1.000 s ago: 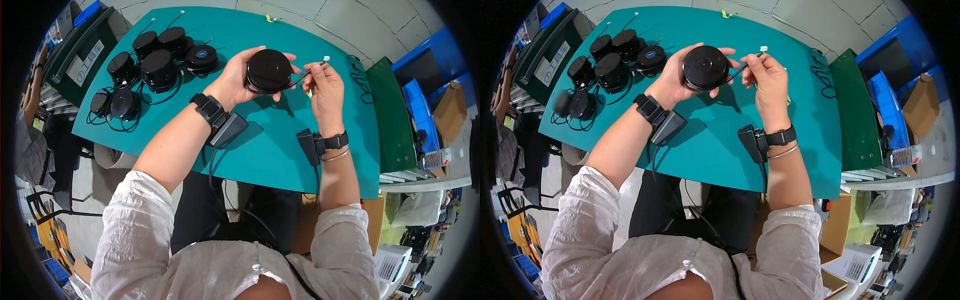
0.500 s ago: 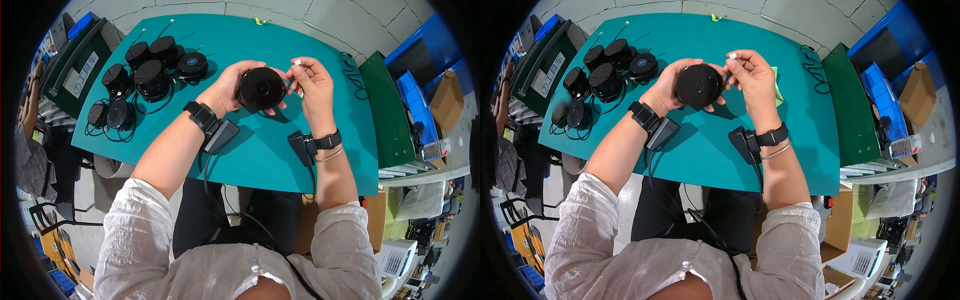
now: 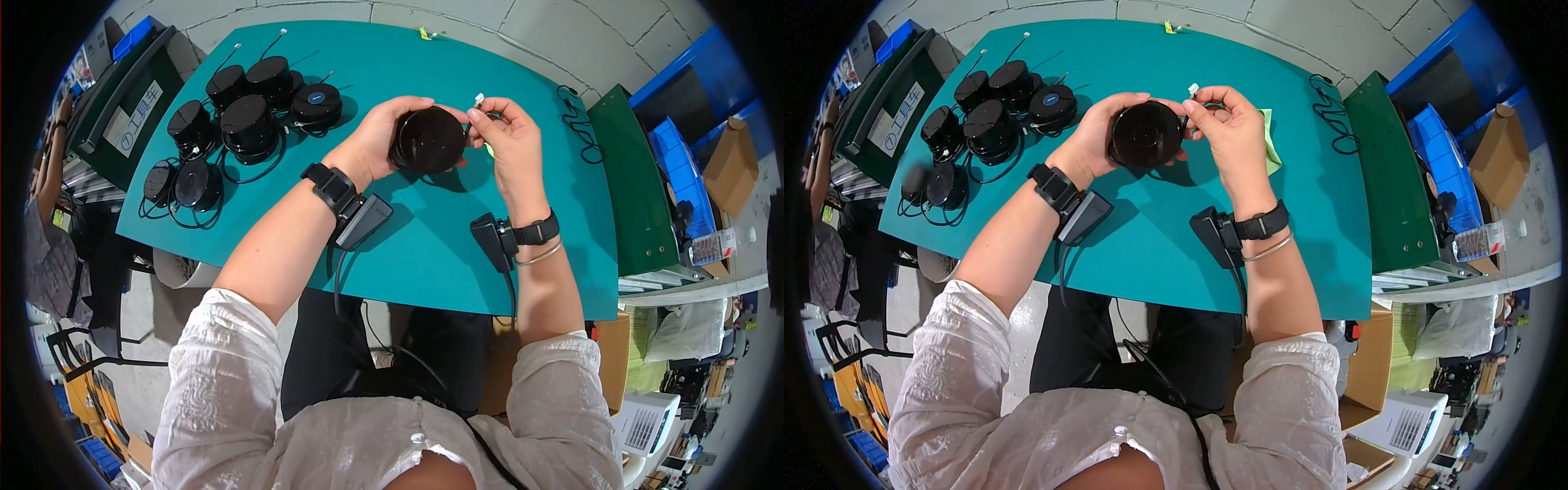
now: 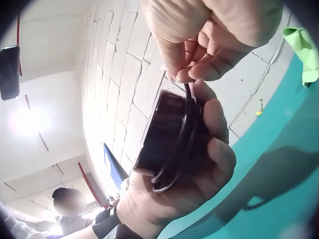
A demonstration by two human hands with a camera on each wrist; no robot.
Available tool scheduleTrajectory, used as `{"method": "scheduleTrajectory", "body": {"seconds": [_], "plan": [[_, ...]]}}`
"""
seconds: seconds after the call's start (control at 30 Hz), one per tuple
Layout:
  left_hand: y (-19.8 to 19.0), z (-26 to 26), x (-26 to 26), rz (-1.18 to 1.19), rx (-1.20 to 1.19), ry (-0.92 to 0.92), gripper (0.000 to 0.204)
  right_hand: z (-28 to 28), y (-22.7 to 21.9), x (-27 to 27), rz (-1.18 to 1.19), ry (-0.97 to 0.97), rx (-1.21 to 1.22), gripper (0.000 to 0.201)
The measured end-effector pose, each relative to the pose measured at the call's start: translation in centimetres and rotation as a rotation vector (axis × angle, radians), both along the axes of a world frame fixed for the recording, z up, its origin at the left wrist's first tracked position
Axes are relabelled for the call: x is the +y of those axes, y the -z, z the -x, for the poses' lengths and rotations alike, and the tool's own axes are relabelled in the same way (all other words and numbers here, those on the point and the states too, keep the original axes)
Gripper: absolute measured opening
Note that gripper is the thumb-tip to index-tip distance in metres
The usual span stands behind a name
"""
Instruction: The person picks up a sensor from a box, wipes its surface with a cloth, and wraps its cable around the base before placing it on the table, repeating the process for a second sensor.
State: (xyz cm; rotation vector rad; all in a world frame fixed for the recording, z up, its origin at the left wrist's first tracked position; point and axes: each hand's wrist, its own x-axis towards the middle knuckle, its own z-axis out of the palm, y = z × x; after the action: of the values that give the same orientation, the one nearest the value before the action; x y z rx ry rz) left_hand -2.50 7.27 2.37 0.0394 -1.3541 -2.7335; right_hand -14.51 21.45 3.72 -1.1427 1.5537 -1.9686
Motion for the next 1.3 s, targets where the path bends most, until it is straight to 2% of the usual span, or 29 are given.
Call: {"method": "scheduleTrajectory", "body": {"seconds": [0.3, 0.5, 0.67, 1.3], "plan": [[0.1, 0.2, 0.0, -0.023, -0.028, -0.057, 0.053, 0.2, -0.1, 0.1, -0.033, 0.041, -0.038, 0.018], [-0.1, 0.1, 0.0, -0.019, -0.033, -0.056, 0.053, 0.6, 0.0, 0.3, -0.024, -0.06, -0.073, 0.018], [0.0, 0.1, -0.1, -0.014, -0.015, -0.039, 0.054, 0.8, 0.1, 0.4, -0.033, -0.127, -0.216, 0.017], [-0.1, 0.1, 0.0, -0.015, -0.044, -0.038, 0.052, 1.2, 0.6, 0.1, -0.02, -0.156, -0.252, 0.014]]}}
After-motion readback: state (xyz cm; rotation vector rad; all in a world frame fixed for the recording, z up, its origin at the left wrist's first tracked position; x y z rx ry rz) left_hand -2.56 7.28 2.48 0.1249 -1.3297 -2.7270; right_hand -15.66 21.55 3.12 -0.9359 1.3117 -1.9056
